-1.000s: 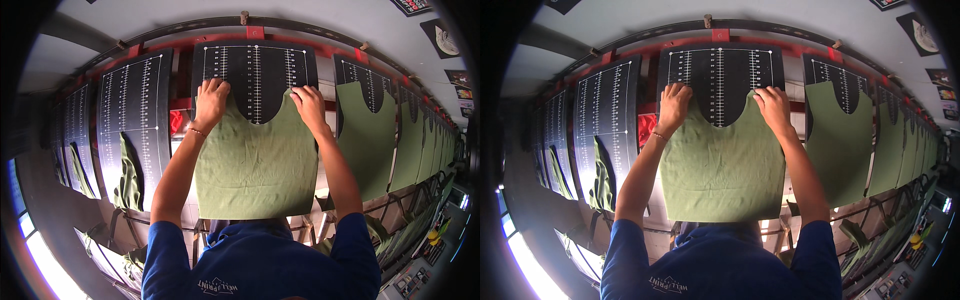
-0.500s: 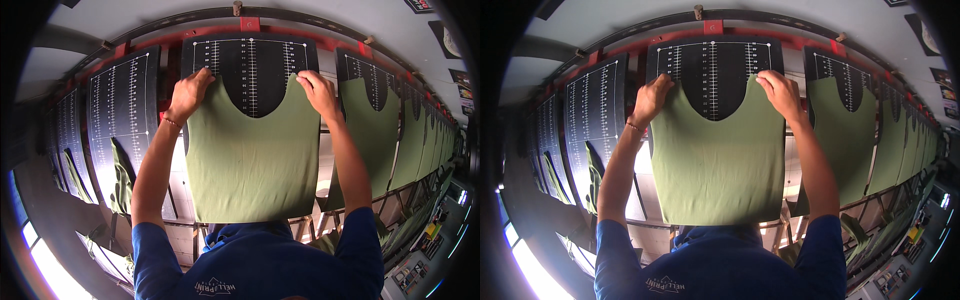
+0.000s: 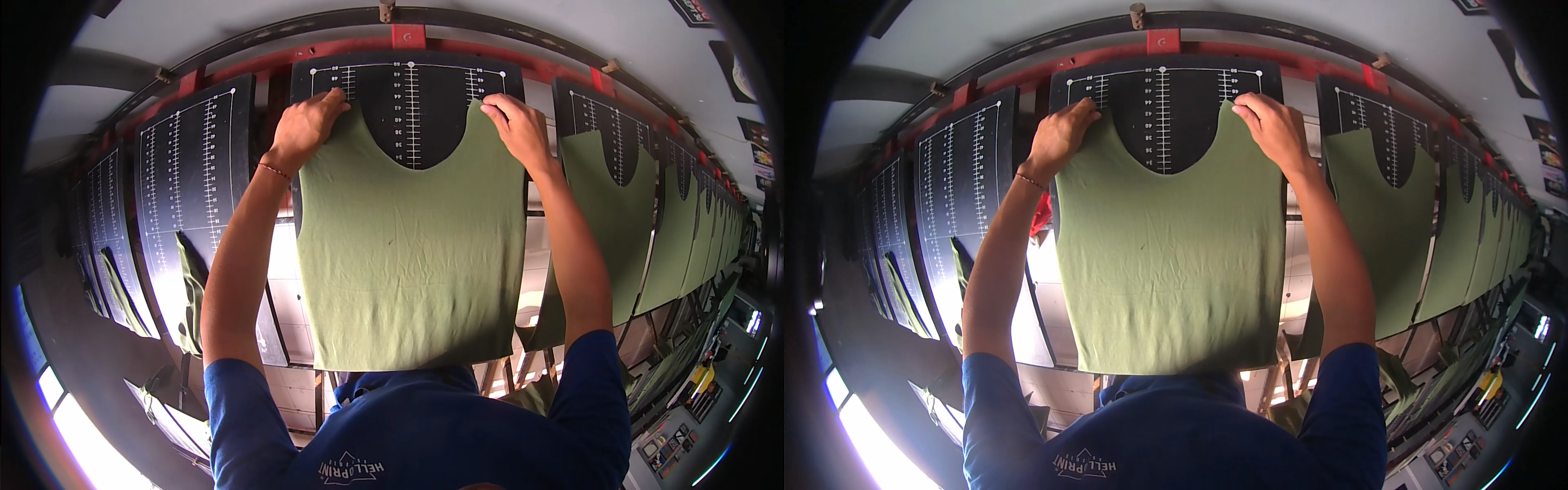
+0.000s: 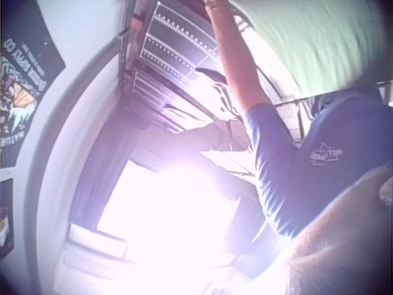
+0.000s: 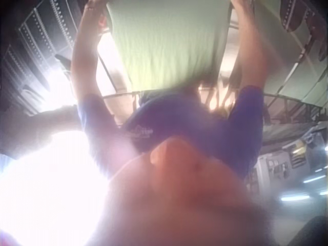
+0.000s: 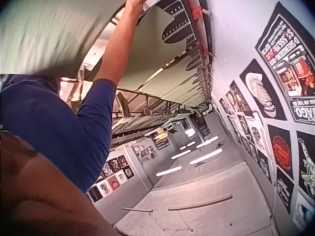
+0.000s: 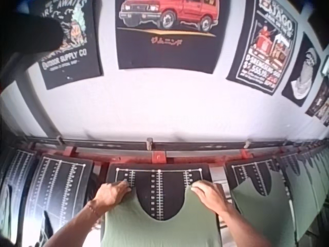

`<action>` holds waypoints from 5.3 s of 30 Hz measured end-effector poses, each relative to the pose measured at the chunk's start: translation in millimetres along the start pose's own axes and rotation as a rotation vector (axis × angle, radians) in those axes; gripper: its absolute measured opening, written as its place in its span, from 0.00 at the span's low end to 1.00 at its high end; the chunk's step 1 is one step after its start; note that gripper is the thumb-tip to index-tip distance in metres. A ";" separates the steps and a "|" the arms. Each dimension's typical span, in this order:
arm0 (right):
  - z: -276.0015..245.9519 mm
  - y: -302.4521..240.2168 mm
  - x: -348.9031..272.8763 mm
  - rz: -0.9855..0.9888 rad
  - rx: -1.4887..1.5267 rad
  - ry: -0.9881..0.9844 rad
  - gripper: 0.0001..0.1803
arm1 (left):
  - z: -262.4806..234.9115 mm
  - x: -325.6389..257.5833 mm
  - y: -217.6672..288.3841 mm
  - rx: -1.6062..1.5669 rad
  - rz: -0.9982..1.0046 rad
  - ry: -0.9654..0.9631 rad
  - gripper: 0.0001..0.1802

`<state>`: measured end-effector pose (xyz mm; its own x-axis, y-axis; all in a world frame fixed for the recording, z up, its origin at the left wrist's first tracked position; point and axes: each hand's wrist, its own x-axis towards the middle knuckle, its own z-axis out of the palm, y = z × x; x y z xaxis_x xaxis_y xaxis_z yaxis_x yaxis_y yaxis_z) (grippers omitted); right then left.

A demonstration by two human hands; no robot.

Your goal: The person repeatedly picks up green tank tops from a pile, unfolds them, and places them onto a black alignment board with measurement markings. They smooth the fabric with their hands to align it with the board's guides before removing it and repeating the process with the next item.

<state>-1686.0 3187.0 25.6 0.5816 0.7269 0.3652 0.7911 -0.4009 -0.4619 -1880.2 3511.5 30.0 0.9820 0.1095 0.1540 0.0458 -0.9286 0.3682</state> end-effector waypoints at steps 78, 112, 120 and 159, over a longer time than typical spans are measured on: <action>150.7 -207.3 53.7 -0.331 -0.157 -0.339 0.45 | -27.0 -238.3 68.3 -0.352 -0.843 0.181 0.06; -49.0 -56.8 -242.5 0.848 0.331 0.012 0.36 | 65.0 -259.9 293.4 0.000 -0.197 -0.197 0.44; -59.4 -63.1 -233.7 0.762 0.273 -0.035 0.14 | 92.8 -137.1 276.5 0.072 -0.059 -0.025 0.40; 34.7 -361.0 -346.4 0.090 0.415 -0.409 0.31 | -57.6 -629.6 15.9 0.025 -1.219 0.829 0.37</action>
<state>-2179.7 3099.2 37.9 0.4579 0.8890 0.0065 0.5538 -0.2795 -0.7843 -2508.3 3448.2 -8.3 -0.0471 0.9697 0.2396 0.7601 -0.1208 0.6384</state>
